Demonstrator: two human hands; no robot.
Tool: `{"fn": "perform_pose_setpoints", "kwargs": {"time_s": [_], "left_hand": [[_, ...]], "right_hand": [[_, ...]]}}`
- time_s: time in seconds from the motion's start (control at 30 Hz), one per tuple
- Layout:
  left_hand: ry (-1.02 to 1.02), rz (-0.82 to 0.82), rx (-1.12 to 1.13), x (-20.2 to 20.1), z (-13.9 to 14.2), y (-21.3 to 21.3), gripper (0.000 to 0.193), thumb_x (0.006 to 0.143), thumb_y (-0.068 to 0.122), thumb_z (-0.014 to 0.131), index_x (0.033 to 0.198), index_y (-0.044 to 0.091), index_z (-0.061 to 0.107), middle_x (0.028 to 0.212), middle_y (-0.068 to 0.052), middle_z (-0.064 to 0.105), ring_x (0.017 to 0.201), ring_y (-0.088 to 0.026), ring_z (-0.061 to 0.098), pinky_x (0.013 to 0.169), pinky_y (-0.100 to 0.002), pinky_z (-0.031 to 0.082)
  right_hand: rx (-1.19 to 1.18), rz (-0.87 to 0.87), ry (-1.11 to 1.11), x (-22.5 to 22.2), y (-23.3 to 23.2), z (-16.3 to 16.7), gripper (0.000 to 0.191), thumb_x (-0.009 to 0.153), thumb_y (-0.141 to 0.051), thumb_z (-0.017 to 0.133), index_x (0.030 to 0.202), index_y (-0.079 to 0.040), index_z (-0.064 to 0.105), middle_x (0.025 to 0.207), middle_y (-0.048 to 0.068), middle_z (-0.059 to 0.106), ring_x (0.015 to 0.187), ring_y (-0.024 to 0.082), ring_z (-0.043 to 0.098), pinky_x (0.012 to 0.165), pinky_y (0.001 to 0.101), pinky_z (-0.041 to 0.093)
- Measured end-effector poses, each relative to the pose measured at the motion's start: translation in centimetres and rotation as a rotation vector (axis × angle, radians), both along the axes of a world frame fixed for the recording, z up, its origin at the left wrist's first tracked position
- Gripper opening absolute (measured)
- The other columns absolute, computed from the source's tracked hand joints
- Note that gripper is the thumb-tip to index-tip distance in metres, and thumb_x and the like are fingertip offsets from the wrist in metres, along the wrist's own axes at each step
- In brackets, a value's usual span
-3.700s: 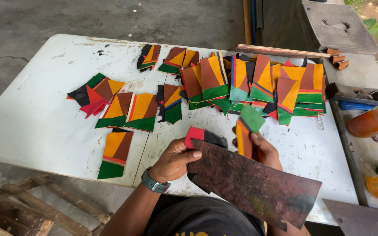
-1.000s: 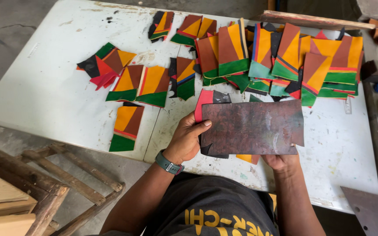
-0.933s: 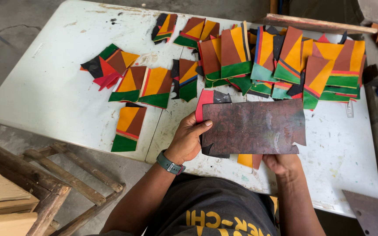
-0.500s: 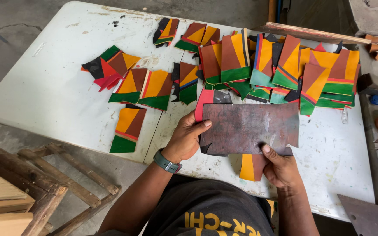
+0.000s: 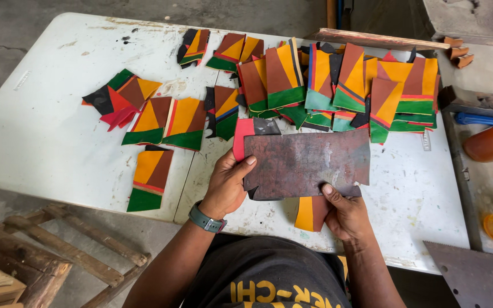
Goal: The person holds a dark reddish-brown leather piece in one hand and repeatedly picks up colorful cut leather pieces from the table with the other hand, holds each against the dark piece to compare, then places it back on the table among the pile. The table is covered with many cut leather pieces in yellow, green, red, brown and black.
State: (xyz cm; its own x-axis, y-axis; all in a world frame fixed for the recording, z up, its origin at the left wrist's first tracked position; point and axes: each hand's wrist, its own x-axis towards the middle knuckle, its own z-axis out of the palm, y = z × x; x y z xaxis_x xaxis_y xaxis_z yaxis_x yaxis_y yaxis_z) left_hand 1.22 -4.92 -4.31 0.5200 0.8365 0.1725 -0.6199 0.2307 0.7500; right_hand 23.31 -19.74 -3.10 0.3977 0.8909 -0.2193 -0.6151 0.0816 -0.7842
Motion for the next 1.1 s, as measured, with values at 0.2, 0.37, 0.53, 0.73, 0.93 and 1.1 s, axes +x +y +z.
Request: {"fn": "perform_pose_setpoints", "kwargs": {"time_s": [0.2,0.37,0.53,0.73,0.93,1.1], "left_hand": [[-0.046,-0.071,-0.096,0.0,0.8,-0.1,0.022,0.107,0.013,0.06,0.126,0.004,0.066,0.122,-0.004,0.069,0.113,-0.014,0.064,0.103,-0.035,0.051],[-0.125,-0.249,-0.207,-0.6,2.1,0.1,0.042,0.111,0.036,0.046,0.136,0.004,0.057,0.135,-0.01,0.064,0.126,-0.021,0.061,0.11,-0.043,0.048],[-0.121,-0.237,-0.296,-0.7,2.7,0.6,0.054,0.108,0.045,0.039,0.147,0.008,0.044,0.146,-0.008,0.055,0.135,-0.019,0.054,0.115,-0.042,0.045],[-0.109,-0.24,-0.225,-0.6,1.4,0.9,0.044,0.11,0.033,0.046,0.141,0.003,0.053,0.139,-0.009,0.063,0.129,-0.019,0.059,0.113,-0.04,0.047],[0.131,-0.099,0.134,-0.1,0.6,0.9,0.028,0.101,0.0,0.066,0.128,0.002,0.067,0.12,-0.004,0.071,0.109,-0.012,0.063,0.101,-0.034,0.052],[0.067,-0.126,0.13,-0.7,1.4,1.0,0.028,0.098,-0.001,0.067,0.126,0.002,0.067,0.121,-0.003,0.071,0.111,-0.012,0.064,0.102,-0.033,0.051]], "right_hand": [[-0.033,-0.025,-0.008,-0.1,0.2,-0.3,0.05,0.086,-0.006,0.073,0.133,-0.006,0.056,0.125,0.011,0.066,0.116,0.026,0.063,0.1,0.044,0.053],[-0.029,-0.034,-0.034,0.3,0.2,-0.6,0.048,0.088,-0.005,0.073,0.133,-0.006,0.057,0.124,0.011,0.066,0.116,0.026,0.063,0.102,0.0429,0.052],[-0.046,-0.027,-0.034,0.3,0.2,0.0,0.051,0.086,-0.005,0.073,0.134,-0.008,0.056,0.127,0.01,0.065,0.12,0.025,0.062,0.105,0.0425,0.051],[-0.065,-0.03,-0.045,0.7,0.2,-0.9,0.052,0.085,-0.005,0.072,0.134,-0.008,0.055,0.128,0.01,0.066,0.121,0.025,0.062,0.106,0.0432,0.05],[-0.133,0.106,-0.257,4.3,-2.0,-6.2,0.032,0.095,-0.001,0.077,0.12,0.008,0.06,0.109,0.026,0.066,0.076,0.03,0.051,0.056,0.0418,0.042],[-0.211,0.268,-0.482,7.0,-1.6,-6.9,0.039,0.089,-0.017,0.069,0.123,0.004,0.064,0.097,0.035,0.067,0.062,0.044,0.056,0.042,0.0542,0.041]]}}
